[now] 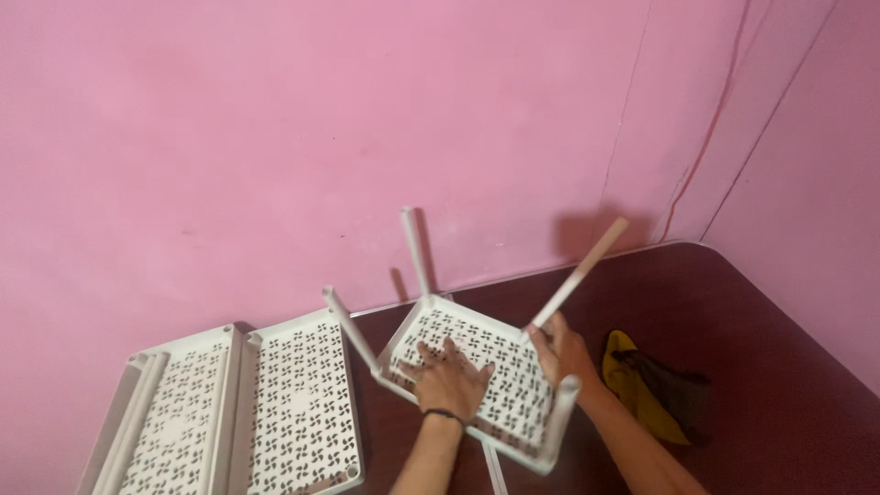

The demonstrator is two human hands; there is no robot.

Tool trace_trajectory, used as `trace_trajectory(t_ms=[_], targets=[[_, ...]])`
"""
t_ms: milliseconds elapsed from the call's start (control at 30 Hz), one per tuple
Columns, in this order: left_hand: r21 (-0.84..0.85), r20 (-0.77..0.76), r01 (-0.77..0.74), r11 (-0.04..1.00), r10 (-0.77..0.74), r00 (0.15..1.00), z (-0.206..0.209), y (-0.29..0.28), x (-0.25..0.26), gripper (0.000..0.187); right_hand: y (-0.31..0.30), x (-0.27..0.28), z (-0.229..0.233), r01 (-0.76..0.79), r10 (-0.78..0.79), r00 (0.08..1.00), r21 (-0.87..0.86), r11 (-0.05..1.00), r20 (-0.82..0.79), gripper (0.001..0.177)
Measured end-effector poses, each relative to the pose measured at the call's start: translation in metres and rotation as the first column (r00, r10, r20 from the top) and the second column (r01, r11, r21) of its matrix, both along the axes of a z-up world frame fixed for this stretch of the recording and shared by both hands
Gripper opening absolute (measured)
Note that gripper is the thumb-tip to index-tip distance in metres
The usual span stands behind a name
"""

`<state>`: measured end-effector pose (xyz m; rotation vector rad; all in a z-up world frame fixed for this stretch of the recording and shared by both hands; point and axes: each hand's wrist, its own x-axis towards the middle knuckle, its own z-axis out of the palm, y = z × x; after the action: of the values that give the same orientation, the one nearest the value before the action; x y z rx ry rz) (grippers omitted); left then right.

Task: The person wipes a white perforated plastic shelf with a cloth, then inserts four white plastic legs into the shelf corners to assemble a small stand. The person repeats the wiping and leg-insertion steps on a second identical shelf.

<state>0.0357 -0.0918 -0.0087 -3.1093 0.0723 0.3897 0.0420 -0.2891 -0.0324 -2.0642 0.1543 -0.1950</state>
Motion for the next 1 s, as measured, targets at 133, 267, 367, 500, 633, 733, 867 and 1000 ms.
trace_trajectory(t_ms=[133, 267, 367, 500, 633, 733, 867, 1000], targets=[[0.0, -0.115, -0.07, 0.998, 0.069, 0.991, -0.015, -0.029, 0.015, 0.078, -0.019, 0.007, -0.03, 0.2, -0.158, 0.969, -0.224, 0.954, 0.192, 0.028], [-0.096, -0.237, -0.234, 0.968, 0.206, 0.949, -0.019, -0.043, 0.024, 0.076, -0.039, 0.013, -0.051, 0.306, -0.157, 0.876, -0.273, 0.912, 0.456, 0.027], [-0.174, -0.041, -0.015, 0.985, 0.008, 0.999, -0.018, -0.04, 0.014, 0.075, -0.039, 0.014, -0.058, 0.203, -0.147, 0.915, -0.115, 0.972, 0.376, 0.027], [-0.354, 0.275, 0.219, 0.909, -0.122, 0.954, -0.012, -0.035, 0.0, 0.087, -0.037, 0.025, -0.05, 0.173, -0.153, 0.906, -0.014, 0.985, 0.394, 0.027], [-0.3, 0.268, 0.247, 0.921, -0.167, 0.949, -0.015, -0.031, -0.002, 0.089, -0.033, 0.027, -0.044, 0.152, -0.09, 0.909, -0.125, 0.98, 0.407, 0.024], [-0.254, 0.536, 0.411, 0.876, -0.226, 0.814, -0.016, -0.033, 0.001, 0.085, -0.033, 0.032, -0.04, 0.193, -0.128, 0.942, -0.187, 0.963, 0.311, 0.025], [-0.298, 0.03, 0.158, 0.941, -0.157, 0.987, -0.009, -0.029, 0.004, 0.094, -0.031, 0.044, -0.033, 0.199, -0.159, 0.974, -0.264, 0.944, 0.164, 0.028], [-0.262, 0.011, 0.167, 0.95, -0.17, 0.985, -0.001, -0.028, 0.001, 0.091, -0.03, 0.043, -0.035, 0.265, -0.118, 0.854, -0.229, 0.937, 0.507, 0.029]])
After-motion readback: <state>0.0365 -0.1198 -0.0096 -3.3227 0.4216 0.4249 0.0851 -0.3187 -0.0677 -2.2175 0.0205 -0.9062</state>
